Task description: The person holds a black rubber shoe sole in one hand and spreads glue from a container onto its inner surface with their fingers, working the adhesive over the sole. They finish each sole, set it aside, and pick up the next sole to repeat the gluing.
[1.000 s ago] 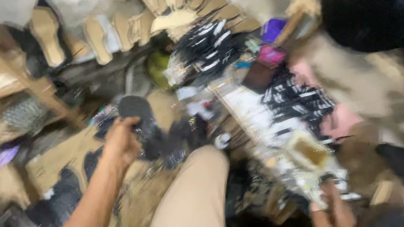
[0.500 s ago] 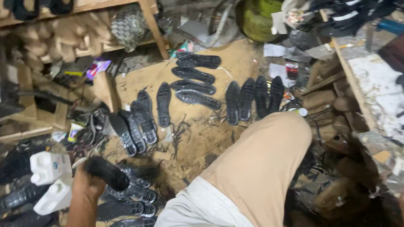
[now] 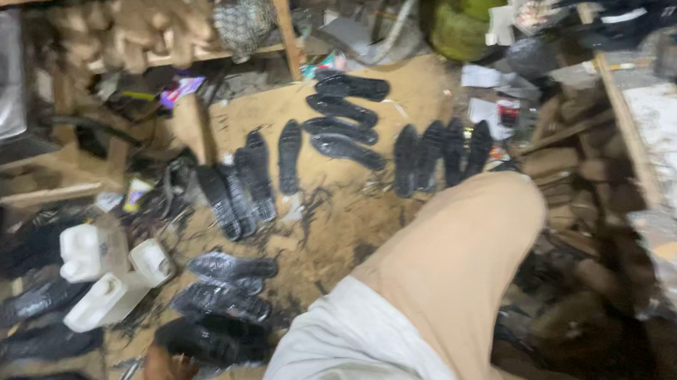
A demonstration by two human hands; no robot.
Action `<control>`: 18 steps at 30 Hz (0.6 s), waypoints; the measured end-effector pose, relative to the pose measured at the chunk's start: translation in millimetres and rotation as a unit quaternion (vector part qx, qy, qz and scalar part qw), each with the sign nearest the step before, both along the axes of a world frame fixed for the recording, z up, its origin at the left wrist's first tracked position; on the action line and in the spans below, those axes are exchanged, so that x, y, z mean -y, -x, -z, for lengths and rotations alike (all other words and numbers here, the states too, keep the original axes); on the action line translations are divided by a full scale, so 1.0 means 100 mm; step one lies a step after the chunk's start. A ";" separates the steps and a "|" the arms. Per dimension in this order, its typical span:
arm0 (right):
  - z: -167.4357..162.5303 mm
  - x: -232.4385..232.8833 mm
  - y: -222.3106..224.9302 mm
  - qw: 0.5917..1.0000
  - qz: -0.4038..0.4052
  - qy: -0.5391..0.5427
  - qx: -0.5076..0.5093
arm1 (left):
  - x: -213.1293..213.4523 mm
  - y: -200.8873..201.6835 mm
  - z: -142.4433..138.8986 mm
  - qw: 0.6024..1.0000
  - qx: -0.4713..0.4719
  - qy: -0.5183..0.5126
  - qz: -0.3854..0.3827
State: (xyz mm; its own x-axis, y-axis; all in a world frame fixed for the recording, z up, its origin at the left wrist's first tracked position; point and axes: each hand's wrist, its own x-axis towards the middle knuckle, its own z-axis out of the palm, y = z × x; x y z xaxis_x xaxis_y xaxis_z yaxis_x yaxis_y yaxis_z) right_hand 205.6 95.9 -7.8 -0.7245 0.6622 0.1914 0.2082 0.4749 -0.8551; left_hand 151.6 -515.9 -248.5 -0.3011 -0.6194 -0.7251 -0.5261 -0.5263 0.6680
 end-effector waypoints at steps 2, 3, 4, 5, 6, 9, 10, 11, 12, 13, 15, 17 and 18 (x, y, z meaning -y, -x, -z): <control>-0.16 0.12 -0.04 1.000 0.009 -0.001 -0.009 | -0.18 0.24 -0.05 0.945 0.078 0.286 0.135; -0.26 0.19 -0.07 0.999 0.019 -0.045 0.000 | -0.37 0.58 -0.12 0.902 0.018 0.378 0.209; -0.35 0.22 -0.06 0.994 0.029 -0.107 0.020 | -0.63 0.81 -0.26 0.851 -0.055 0.451 0.265; -0.39 0.28 -0.04 0.994 0.021 -0.108 -0.009 | -0.93 1.14 -0.43 0.802 -0.146 0.490 0.308; -0.41 0.36 -0.03 0.995 0.061 -0.078 0.011 | -1.34 1.50 -0.63 0.759 -0.241 0.479 0.370; -0.44 0.45 0.00 0.997 0.059 -0.046 -0.001 | -2.82 2.31 -1.51 0.604 -0.469 0.410 0.497; -0.44 0.49 -0.04 0.995 0.058 -0.071 -0.028 | -3.27 2.43 -1.86 0.556 -0.518 0.400 0.512; -0.43 0.50 -0.07 0.993 0.055 -0.092 -0.050 | -3.72 2.44 -2.20 0.506 -0.560 0.389 0.528; -0.45 0.48 -0.15 0.991 0.075 -0.102 -0.048 | -4.15 2.36 -2.50 0.474 -0.585 0.372 0.543; -0.47 0.46 -0.23 0.988 0.092 -0.111 -0.048 | -4.52 2.25 -2.79 0.441 -0.608 0.359 0.555; -0.56 0.36 -0.46 0.972 0.145 -0.181 -0.044 | -5.11 1.86 -3.17 0.371 -0.665 0.317 0.566; -0.63 0.28 -0.72 0.932 0.210 -0.296 -0.026 | -5.57 1.35 -3.29 0.342 -0.696 0.255 0.578; -0.65 0.24 -0.86 0.927 0.252 -0.278 -0.010 | -5.75 1.09 -3.27 0.350 -0.692 0.223 0.591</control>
State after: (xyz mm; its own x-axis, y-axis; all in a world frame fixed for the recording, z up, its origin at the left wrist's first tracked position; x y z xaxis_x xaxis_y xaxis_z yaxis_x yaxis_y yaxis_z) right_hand 291.5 71.8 57.3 -0.3425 0.7098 0.6155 0.5096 0.6907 -0.5130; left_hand 43.0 58.9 78.5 -0.4102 0.5711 0.7110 0.7888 -0.1692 0.5909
